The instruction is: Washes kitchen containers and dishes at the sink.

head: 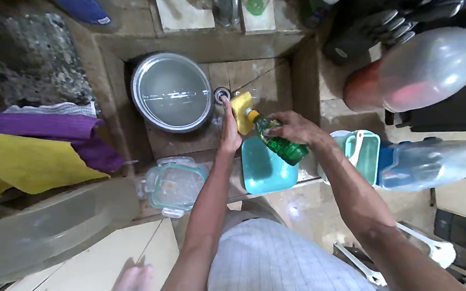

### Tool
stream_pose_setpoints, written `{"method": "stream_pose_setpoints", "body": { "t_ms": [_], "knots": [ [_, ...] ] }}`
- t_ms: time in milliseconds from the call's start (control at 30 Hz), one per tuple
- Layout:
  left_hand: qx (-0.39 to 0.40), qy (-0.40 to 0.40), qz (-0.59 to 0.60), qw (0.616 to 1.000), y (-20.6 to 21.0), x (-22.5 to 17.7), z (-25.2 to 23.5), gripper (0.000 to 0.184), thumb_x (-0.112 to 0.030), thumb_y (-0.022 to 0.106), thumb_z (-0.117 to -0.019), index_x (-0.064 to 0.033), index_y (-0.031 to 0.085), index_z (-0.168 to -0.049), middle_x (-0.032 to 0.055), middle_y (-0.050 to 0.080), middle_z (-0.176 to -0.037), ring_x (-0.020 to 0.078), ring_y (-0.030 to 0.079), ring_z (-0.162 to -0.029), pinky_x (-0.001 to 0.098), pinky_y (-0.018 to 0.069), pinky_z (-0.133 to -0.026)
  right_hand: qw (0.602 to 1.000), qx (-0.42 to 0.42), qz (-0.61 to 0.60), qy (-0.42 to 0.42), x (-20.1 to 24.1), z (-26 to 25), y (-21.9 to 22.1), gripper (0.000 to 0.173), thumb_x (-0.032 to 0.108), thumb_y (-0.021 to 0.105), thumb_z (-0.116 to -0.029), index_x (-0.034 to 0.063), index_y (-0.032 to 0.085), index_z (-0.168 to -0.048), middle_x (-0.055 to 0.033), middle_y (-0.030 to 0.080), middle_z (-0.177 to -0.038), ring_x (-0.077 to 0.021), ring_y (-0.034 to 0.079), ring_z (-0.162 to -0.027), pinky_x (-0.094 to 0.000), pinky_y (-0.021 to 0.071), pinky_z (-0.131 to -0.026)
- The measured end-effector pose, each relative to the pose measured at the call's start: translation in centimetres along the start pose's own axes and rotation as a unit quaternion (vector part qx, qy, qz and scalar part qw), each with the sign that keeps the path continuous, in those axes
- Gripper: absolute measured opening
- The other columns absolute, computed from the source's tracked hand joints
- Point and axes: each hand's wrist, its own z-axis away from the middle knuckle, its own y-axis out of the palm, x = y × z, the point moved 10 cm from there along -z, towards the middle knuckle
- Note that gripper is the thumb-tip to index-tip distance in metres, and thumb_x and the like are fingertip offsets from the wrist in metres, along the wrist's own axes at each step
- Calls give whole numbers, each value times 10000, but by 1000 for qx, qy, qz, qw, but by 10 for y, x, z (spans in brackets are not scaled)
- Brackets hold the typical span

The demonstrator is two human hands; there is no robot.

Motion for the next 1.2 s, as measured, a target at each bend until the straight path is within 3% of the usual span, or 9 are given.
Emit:
{"method": "stream_pose_setpoints", "body": {
  "t_ms": [367, 467, 733, 933, 1067, 1133, 1200],
  "knots": [
    [-3, -6, -14, 1000, -10, 0, -3, 883, -768, 148, -990, -114, 516, -1455, 132, 659, -1300, 268, 644, -1185, 515, 565, -970, 1000, 2, 18, 7, 0, 0, 11, 446, 338, 729, -931, 137, 648, -1321, -114, 730, -1093, -241, 720, -935, -506, 588, -863],
    [-12, -20, -17, 1000, -13, 4, -4, 867, -768, 166, -991, -134, 491, -1486, 117, 636, -1352, 263, 620, -1233, 522, 548, -998, 1000, -4, -14, 6, 3, 2, 13, 426, 308, 724, -938, 135, 647, -1320, -104, 732, -1094, -218, 724, -927, -472, 603, -850],
    [15, -49, -13, 999, -11, 10, 6, 821, -729, 181, -1015, -121, 521, -1451, 118, 667, -1293, 266, 650, -1177, 508, 567, -965, 997, -4, -73, -2, -3, 9, 17, 422, 246, 717, -935, 115, 639, -1328, -90, 731, -1094, -185, 726, -898, -398, 618, -819],
    [54, -50, 76, 994, -6, 11, 5, 787, -696, 165, -1036, -127, 477, -1481, 124, 657, -1312, 277, 650, -1172, 497, 569, -957, 980, -5, -194, -34, -15, 21, 24, 501, 235, 672, -949, 117, 560, -1423, -75, 719, -1119, -166, 723, -895, -355, 630, -796],
    [87, -35, 162, 982, 1, 0, 7, 737, -667, 163, -1050, -135, 477, -1452, 134, 669, -1260, 277, 671, -1119, 470, 583, -922, 978, 12, -181, -104, -25, 25, 36, 541, 197, 697, -937, 137, 543, -1452, -75, 695, -1231, -183, 707, -1020, -377, 616, -885],
    [97, -31, 187, 977, 4, -6, 4, 733, -655, 188, -1056, -100, 475, -1440, 185, 669, -1219, 339, 679, -1091, 509, 589, -913, 982, 1, -157, -106, -33, 28, 40, 545, 235, 722, -937, 210, 558, -1457, -42, 692, -1265, -179, 707, -1038, -384, 617, -881],
    [72, -44, 165, 983, 2, -8, 1, 719, -647, 251, -1057, -75, 512, -1406, 185, 687, -1151, 330, 700, -1025, 500, 603, -885, 980, -3, -168, -109, -35, 28, 43, 544, 231, 724, -937, 202, 557, -1454, -53, 695, -1255, -185, 708, -1029, -391, 617, -877]
  ]
}}
